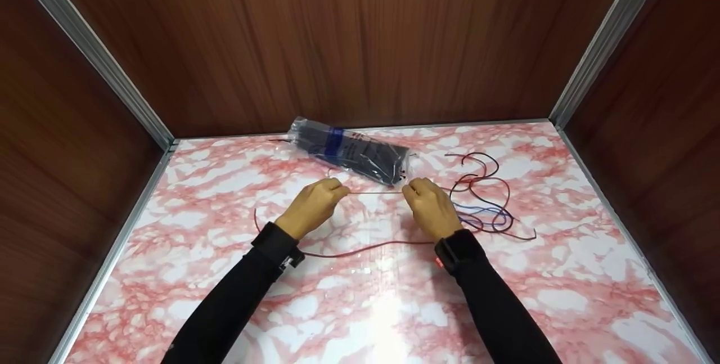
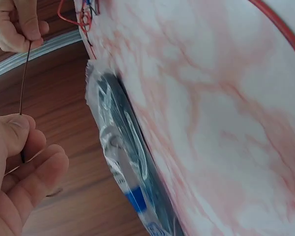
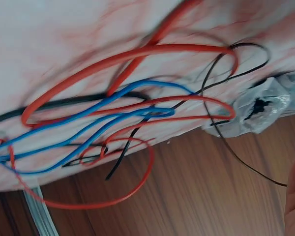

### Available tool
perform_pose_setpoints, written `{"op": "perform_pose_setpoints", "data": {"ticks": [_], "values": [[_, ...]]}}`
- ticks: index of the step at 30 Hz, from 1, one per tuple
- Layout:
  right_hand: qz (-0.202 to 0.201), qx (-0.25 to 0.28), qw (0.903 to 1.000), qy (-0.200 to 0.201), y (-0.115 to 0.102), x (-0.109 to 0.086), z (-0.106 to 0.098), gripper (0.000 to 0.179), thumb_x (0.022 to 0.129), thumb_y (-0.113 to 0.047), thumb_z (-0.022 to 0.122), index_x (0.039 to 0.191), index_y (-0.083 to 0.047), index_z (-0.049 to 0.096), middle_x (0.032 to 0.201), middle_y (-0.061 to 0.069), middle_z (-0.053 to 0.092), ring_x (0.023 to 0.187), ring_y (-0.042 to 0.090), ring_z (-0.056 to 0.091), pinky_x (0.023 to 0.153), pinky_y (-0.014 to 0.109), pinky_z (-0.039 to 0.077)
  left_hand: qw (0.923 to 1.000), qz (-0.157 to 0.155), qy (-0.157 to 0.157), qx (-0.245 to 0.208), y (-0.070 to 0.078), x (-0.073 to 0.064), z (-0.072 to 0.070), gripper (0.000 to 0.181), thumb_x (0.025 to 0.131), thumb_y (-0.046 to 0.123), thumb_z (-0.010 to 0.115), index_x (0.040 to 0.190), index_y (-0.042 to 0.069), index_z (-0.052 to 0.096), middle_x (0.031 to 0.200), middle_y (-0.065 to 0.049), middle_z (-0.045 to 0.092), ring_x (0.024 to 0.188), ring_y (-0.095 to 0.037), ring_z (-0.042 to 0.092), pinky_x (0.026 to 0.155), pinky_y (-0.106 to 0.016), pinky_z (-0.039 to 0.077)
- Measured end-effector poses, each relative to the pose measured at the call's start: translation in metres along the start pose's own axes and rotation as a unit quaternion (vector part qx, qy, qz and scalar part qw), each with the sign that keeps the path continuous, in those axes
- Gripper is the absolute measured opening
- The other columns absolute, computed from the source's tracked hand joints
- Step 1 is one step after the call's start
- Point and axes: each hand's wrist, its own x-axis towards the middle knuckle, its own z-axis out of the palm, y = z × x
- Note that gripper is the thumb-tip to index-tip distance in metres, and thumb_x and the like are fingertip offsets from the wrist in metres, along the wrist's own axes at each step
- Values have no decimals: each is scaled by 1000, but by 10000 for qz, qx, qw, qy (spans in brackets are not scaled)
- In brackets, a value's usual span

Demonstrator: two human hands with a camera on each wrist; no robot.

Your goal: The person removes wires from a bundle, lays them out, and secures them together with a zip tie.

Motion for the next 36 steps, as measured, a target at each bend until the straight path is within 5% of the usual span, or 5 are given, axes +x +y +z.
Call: {"op": "perform_pose_setpoints", "data": {"ticks": [9,15,22,27,36], "values": [[486,-248,9984,-152,9,-9,-15,24,74,16,55,92,1,62,87,14,59,68,30,60,51,42,50,9989,-396,259,8,-37,-38,-19,18,79,-10,62,90,4,68,87,-7,62,81,-24,62,68,-32,54],[652,12,9978,-114,10,-15,-19,30,70,20,61,93,2,61,82,16,61,69,33,62,51,43,51,9958,-853,328,46,-57,-70,-31,20,76,-14,62,86,2,67,80,-9,60,75,-25,61,65,-33,54],[771,-523,9952,-305,9,-20,-24,25,73,15,57,93,1,57,84,15,57,58,34,58,43,45,46,9944,-896,551,78,-70,-95,-43,19,78,-15,59,85,1,65,80,-10,59,74,-27,62,65,-34,54],[943,-412,9946,-99,12,-25,-30,28,69,19,59,90,2,57,81,16,57,64,35,60,48,46,49,9924,-949,775,72,-77,-105,-51,23,78,-17,60,92,0,68,84,-11,61,78,-28,64,69,-33,54],[1155,111,9930,203,8,-34,-38,21,77,17,61,91,2,63,81,14,60,74,32,61,62,45,51,9915,-1098,695,32,-88,-122,-62,21,81,-16,60,91,1,68,87,-13,64,83,-27,65,71,-32,54]]}}
